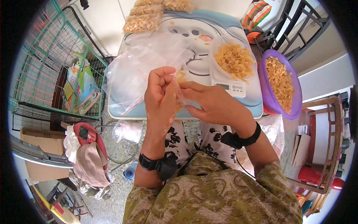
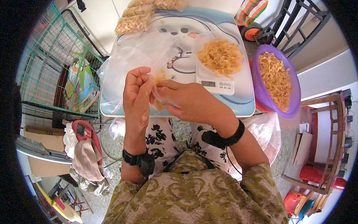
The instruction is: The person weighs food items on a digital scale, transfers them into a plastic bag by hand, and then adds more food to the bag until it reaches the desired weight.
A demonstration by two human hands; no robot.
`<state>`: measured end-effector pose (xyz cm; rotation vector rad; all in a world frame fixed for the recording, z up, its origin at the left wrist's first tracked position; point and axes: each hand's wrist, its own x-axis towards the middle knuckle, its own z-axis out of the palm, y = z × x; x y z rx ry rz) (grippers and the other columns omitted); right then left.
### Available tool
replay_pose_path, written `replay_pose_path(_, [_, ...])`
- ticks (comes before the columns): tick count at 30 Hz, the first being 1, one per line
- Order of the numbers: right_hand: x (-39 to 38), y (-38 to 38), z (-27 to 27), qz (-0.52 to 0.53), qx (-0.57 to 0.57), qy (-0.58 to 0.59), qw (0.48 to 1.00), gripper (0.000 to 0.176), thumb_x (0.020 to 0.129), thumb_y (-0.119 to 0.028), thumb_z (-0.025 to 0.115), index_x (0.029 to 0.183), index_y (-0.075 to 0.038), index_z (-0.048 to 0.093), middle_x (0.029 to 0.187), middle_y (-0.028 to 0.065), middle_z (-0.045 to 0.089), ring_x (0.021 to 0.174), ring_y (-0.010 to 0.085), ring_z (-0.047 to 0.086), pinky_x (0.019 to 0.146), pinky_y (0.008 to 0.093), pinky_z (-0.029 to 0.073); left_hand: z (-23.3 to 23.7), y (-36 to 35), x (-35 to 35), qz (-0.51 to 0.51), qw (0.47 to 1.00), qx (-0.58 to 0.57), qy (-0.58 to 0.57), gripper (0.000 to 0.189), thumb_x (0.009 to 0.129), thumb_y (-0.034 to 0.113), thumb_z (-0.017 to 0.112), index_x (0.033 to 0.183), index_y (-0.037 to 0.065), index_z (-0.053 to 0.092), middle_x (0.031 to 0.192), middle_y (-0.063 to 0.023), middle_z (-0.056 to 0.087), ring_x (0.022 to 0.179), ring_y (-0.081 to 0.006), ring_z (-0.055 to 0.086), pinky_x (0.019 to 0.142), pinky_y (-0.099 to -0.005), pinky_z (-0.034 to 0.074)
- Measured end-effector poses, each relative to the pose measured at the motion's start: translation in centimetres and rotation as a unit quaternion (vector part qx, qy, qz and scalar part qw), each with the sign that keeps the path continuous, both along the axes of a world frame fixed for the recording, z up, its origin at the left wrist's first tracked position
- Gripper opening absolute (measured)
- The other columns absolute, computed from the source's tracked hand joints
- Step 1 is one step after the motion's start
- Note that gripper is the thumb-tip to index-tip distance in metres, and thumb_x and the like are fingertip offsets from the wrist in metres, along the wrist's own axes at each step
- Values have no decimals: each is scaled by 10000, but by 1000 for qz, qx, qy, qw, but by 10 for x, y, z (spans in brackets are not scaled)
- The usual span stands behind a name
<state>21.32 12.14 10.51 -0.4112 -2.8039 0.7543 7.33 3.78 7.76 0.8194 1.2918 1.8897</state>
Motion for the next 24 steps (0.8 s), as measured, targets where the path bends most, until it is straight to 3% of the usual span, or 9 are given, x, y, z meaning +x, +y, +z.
replay_pose_path(2, [-4,3,-10,27,21,52,998,262,835,-172,582,1082,-104,528,1056,90,623,770,340,648,622,426,523,6,-1,3,-20,1000,13,-7,207,936,76,533,1139,42,506,792,15,532,640,-35,468,549,-178,344])
replay_pose_path(3, [-6,4,-15,19,26,49,998,262,835,-172,582,1082,-104,528,1056,90,623,770,340,648,622,426,523,8,-1,5,-28,999,17,-9,207,936,76,533,1139,42,506,792,15,532,640,-35,468,549,-178,344])
replay_pose_path(8, [-15,4,-39,-2,98,-56,994,258,860,-245,559,1081,-113,563,884,121,633,742,336,655,601,439,516,14,-3,11,-58,998,25,7,167,923,56,540,1089,51,531,804,16,541,646,-40,473,548,-183,343])
replay_pose_path(10, [-16,3,-32,-14,80,-66,994,261,851,-226,575,1083,-107,572,885,118,628,742,343,656,613,450,520,14,-3,8,-63,997,39,0,153,924,68,541,1077,51,538,820,18,551,642,-33,464,545,-182,338])
replay_pose_path(12, [-15,4,-31,-4,30,-48,998,239,835,-188,613,1039,-74,564,1103,99,600,815,328,643,643,426,522,14,-2,3,-5,1000,-7,-19,154,927,84,538,1077,53,540,823,21,550,635,-29,453,539,-184,336])
replay_pose_path(16, [-2,3,-21,8,13,0,1000,271,823,-139,632,1081,-85,566,1163,92,592,822,324,639,653,409,532,8,0,-2,40,999,-12,-15,168,934,123,559,1088,58,545,793,32,528,618,-31,447,524,-188,331])
replay_pose_path(19, [16,5,-11,1,-10,110,994,333,825,-119,659,1147,-98,577,1206,78,591,772,288,638,650,365,536,4,2,-4,45,999,-3,-20,176,933,139,580,1088,63,548,782,27,526,603,-37,452,514,-190,329])
replay_pose_path(23, [52,24,25,-200,-2,132,971,348,841,-147,697,1177,-113,610,1134,47,646,742,151,616,610,279,505,11,0,-6,50,999,-5,-15,176,931,139,591,1085,65,548,775,23,527,594,-42,455,505,-189,332])
replay_pose_path(24, [63,39,28,-229,113,121,959,357,835,-147,701,1180,-114,610,1088,61,659,753,146,625,610,270,501,14,0,-4,55,998,9,-9,172,935,137,587,1085,63,548,778,21,527,594,-44,455,505,-188,336])
